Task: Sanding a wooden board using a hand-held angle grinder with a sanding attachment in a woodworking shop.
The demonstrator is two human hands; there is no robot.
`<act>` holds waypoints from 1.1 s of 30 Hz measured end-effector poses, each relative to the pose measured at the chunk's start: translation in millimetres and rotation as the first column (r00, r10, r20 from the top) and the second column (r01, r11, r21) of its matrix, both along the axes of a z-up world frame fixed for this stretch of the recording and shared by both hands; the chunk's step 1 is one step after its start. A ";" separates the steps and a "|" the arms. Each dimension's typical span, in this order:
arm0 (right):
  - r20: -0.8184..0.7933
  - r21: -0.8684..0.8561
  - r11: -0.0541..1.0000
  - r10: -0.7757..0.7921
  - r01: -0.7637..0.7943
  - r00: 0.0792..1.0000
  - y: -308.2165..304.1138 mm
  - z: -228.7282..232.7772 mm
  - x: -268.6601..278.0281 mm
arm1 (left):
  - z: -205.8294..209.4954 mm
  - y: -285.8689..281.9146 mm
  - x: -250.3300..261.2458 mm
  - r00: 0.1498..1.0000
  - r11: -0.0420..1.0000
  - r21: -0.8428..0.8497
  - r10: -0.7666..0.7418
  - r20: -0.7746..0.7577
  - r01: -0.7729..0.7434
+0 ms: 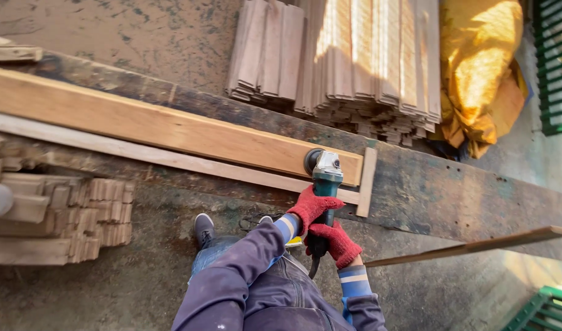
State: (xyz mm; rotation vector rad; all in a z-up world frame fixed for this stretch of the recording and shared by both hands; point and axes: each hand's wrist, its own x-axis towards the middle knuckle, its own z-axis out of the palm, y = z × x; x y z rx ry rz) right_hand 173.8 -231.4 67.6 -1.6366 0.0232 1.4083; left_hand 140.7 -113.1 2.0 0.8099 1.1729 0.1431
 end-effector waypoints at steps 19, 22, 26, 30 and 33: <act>0.026 0.096 0.800 0.593 -0.592 0.805 159.9 2.2 -132.6 | 34.6 114.9 -217.9 0.712 0.729 -0.167 0.684 0.157 -0.664; 0.022 0.053 0.810 0.584 -0.584 0.811 138.6 8.9 -114.6 | 22.9 105.5 -192.4 0.738 0.750 -0.213 0.658 0.150 -0.626; 0.015 0.009 0.906 0.424 -0.424 0.906 95.4 -22.2 -64.9 | 4.1 81.8 -123.9 0.836 0.857 -0.214 0.509 0.204 -0.469; 0.009 -0.033 0.987 0.159 -0.159 0.987 52.8 4.3 -22.1 | 48.6 56.7 -48.7 0.858 0.896 -0.286 0.421 0.295 -0.341; -0.013 -0.042 0.999 0.015 -0.016 1.000 17.4 2.5 11.9 | 37.5 27.1 1.3 0.876 0.917 -0.332 0.335 0.347 -0.219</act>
